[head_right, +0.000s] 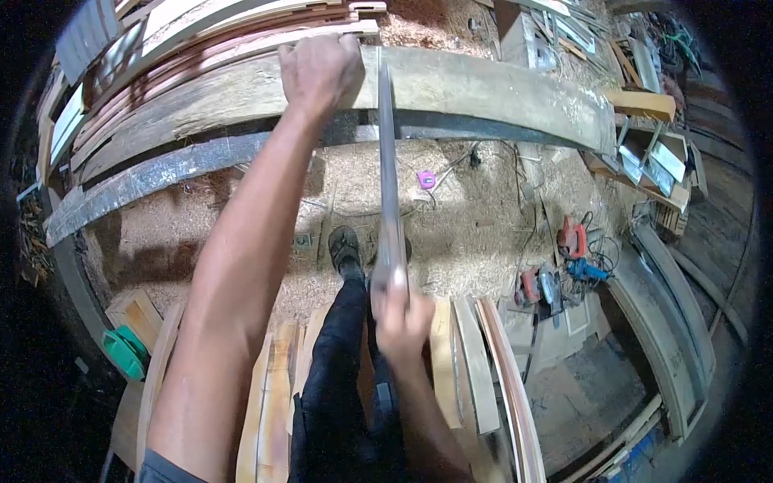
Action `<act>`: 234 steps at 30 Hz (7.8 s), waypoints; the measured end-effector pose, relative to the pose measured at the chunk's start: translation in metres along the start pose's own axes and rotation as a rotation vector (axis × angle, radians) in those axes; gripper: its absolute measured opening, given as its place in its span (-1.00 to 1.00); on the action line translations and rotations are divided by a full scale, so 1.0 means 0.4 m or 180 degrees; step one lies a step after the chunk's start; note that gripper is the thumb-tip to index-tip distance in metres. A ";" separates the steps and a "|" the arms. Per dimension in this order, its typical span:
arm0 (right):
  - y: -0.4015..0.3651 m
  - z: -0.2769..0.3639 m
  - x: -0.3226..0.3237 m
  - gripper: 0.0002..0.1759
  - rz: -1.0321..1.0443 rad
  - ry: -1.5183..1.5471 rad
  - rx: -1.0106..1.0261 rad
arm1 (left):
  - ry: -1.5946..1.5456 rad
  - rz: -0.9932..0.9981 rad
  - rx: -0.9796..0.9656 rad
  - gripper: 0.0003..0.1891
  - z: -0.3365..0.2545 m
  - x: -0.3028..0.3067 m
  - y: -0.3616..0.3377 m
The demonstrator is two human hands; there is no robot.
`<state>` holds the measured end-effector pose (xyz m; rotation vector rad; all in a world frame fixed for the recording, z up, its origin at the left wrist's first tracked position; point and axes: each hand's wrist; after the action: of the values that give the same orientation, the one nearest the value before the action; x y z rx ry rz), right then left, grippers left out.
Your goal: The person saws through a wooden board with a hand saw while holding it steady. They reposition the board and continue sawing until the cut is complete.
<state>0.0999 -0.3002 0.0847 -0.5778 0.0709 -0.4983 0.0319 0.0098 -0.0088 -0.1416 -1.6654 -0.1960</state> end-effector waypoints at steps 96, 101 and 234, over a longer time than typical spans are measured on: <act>0.187 0.035 0.006 -0.38 -0.0033 -0.0185 -0.0143 | -0.0147 -0.0027 0.1345 -0.68 -0.042 0.025 -0.065; -0.023 -0.086 0.127 -0.44 -0.0151 -0.0071 -0.0062 | -0.0211 -0.0028 0.1291 -0.66 -0.038 0.027 -0.062; 0.099 -0.057 -0.046 -0.35 -0.0292 0.0058 0.0088 | -0.0149 -0.0260 0.0800 -0.61 -0.016 0.006 -0.073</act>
<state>0.0963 -0.2746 0.0429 -0.5513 0.0548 -0.5930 0.0318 -0.0202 -0.0069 0.1120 -1.7290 -0.0440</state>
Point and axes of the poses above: each hand's wrist, its own y-axis towards the middle knuckle, its own x-axis out of the back of the hand, z = x × y, and after that the axes turned 6 degrees about y, right-handed
